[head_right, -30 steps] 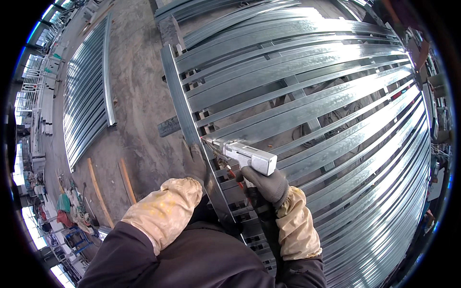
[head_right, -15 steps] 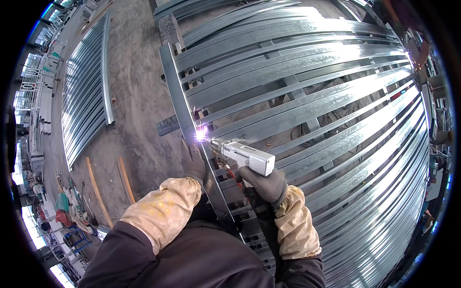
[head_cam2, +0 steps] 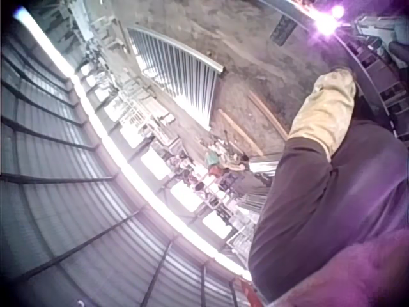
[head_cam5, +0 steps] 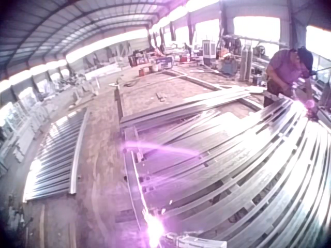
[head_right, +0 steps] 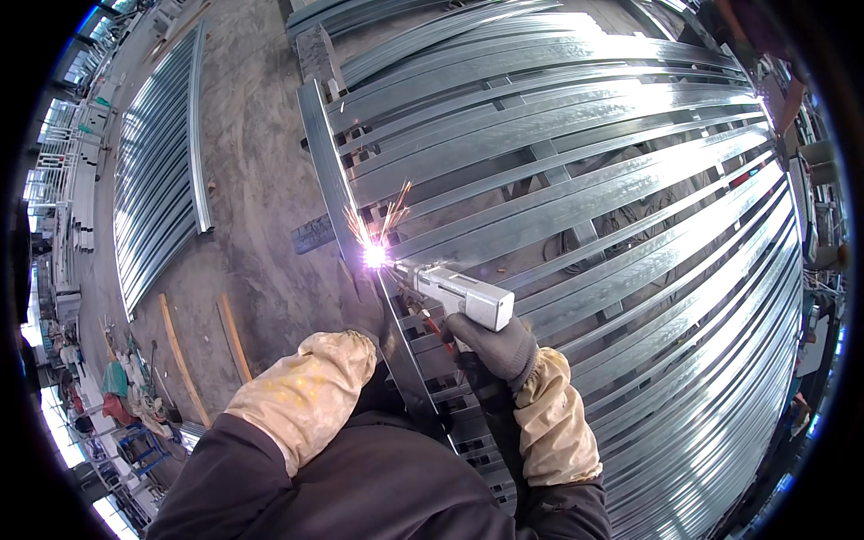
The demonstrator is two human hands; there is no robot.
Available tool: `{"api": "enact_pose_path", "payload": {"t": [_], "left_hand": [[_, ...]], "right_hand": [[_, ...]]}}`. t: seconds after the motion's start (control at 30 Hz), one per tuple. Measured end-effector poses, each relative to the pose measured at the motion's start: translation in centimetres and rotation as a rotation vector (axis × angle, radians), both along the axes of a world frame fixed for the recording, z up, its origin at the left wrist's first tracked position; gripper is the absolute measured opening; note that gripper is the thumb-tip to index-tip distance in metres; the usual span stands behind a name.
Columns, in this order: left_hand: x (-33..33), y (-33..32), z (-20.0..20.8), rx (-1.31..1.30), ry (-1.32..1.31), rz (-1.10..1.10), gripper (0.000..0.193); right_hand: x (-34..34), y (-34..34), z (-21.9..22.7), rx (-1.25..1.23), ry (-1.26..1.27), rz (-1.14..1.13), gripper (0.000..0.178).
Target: The person uses a handheld welding torch to join metal bars on a large rectangular frame. They systematically move along the seams, creating bright sparks as they weld the intersections of the metal components.
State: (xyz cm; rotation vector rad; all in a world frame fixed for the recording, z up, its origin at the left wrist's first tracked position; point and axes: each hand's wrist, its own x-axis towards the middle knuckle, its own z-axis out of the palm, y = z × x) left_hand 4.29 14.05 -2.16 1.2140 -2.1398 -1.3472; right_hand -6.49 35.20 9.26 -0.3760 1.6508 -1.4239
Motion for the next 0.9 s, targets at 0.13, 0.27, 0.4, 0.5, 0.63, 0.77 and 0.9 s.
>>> {"api": "enact_pose_path", "payload": {"t": [0.13,0.27,0.4,0.5,0.63,0.77,0.9], "left_hand": [[-0.5,0.4,1.9,0.153,0.0,0.027,0.055],[-0.2,0.1,1.1,0.128,0.016,0.014,0.055],[-0.1,0.1,1.0,0.149,0.015,0.023,0.062],[-0.1,0.2,0.6,0.151,-0.011,0.039,0.062],[0.4,-0.5,-1.4,0.072,0.029,-0.015,0.061],[0.2,-0.4,-0.8,0.135,0.007,-0.023,0.061],[0.2,-0.1,-0.7,0.014,0.014,-0.016,0.061]], "right_hand": [[0.2,-0.1,1.5,0.138,-0.213,-0.076,0.026],[0.3,0.3,0.8,0.108,-0.16,-0.055,0.024],[0.3,0.3,1.3,0.116,-0.197,-0.058,0.023],[0.4,0.5,1.3,0.119,-0.226,-0.085,0.023],[0.7,0.6,1.2,0.103,-0.227,-0.09,0.022],[0.6,0.8,1.3,0.106,-0.215,-0.074,0.022],[0.6,0.7,1.8,0.129,-0.247,-0.078,0.02]]}}
